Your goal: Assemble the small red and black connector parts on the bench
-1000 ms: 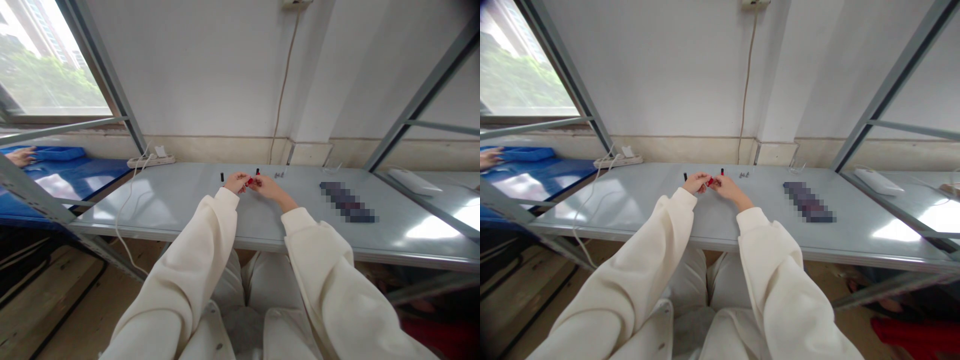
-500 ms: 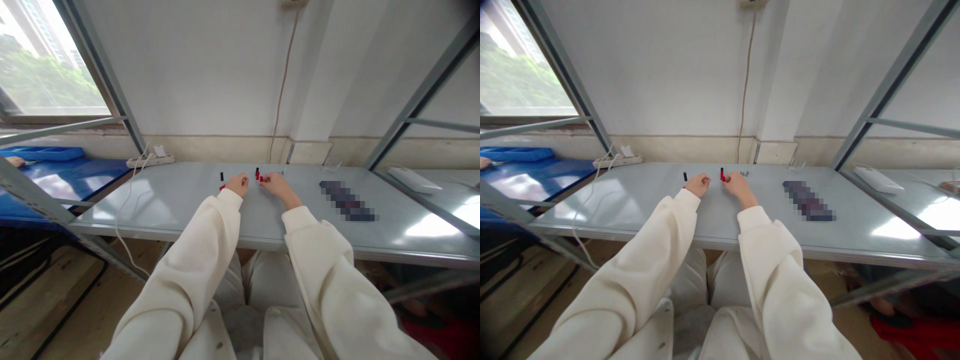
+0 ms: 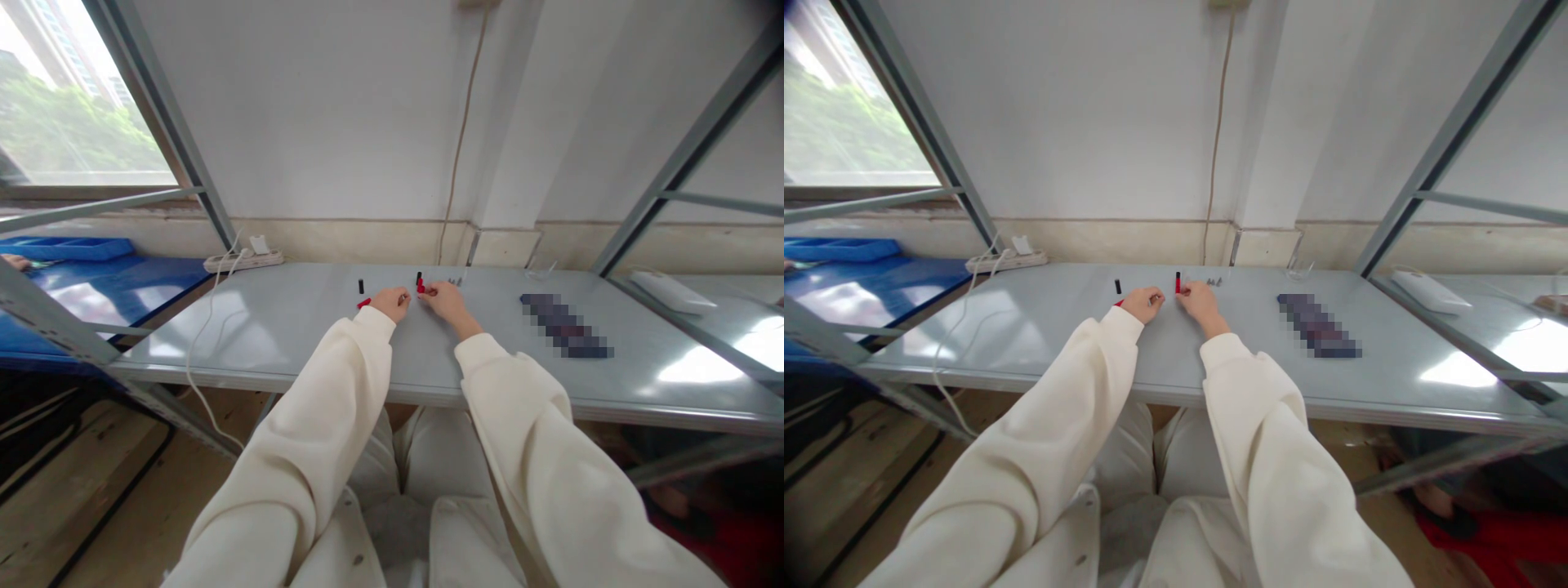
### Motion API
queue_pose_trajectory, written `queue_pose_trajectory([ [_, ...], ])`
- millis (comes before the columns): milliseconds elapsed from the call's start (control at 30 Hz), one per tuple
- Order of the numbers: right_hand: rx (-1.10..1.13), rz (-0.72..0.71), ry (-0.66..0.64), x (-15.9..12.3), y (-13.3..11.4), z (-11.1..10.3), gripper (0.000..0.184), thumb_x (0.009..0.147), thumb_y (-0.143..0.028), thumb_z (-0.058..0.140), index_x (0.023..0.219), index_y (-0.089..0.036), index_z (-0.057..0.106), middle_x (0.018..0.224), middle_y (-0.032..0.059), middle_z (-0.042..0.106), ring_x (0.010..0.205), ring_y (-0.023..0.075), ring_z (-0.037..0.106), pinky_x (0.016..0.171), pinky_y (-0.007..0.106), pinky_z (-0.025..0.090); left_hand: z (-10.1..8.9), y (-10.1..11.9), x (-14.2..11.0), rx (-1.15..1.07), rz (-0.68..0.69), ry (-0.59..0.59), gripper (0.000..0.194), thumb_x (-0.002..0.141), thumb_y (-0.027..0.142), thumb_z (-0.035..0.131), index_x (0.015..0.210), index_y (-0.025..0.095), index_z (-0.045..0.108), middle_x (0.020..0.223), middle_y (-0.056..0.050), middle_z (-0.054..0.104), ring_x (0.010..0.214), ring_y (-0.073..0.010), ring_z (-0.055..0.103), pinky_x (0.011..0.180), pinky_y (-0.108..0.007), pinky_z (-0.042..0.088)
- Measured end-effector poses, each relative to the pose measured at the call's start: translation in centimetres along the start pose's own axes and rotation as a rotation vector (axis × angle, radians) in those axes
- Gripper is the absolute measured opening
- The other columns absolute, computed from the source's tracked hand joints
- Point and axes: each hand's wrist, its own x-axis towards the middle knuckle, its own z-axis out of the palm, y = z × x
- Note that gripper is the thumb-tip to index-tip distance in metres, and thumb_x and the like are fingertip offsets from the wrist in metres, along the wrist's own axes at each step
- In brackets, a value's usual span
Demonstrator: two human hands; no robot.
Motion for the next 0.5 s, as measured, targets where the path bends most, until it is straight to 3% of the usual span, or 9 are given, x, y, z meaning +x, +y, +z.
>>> queue_pose_trajectory([
  [500, -0.030, 0.027, -0.009, 0.15, -0.05, 0.37, 0.022, 0.073, -0.033, 0.056, 0.081, -0.016, 0.066, 0.083, 0.0088, 0.065, 0.075, 0.0168, 0.057, 0.067, 0.025, 0.040, 0.00, -0.06, 0.02, 0.021, 0.021, -0.005, 0.024, 0.080, 0.029, 0.040, 0.087, 0.021, 0.060, 0.079, -0.002, 0.065, 0.075, -0.0142, 0.058, 0.073, -0.025, 0.044],
])
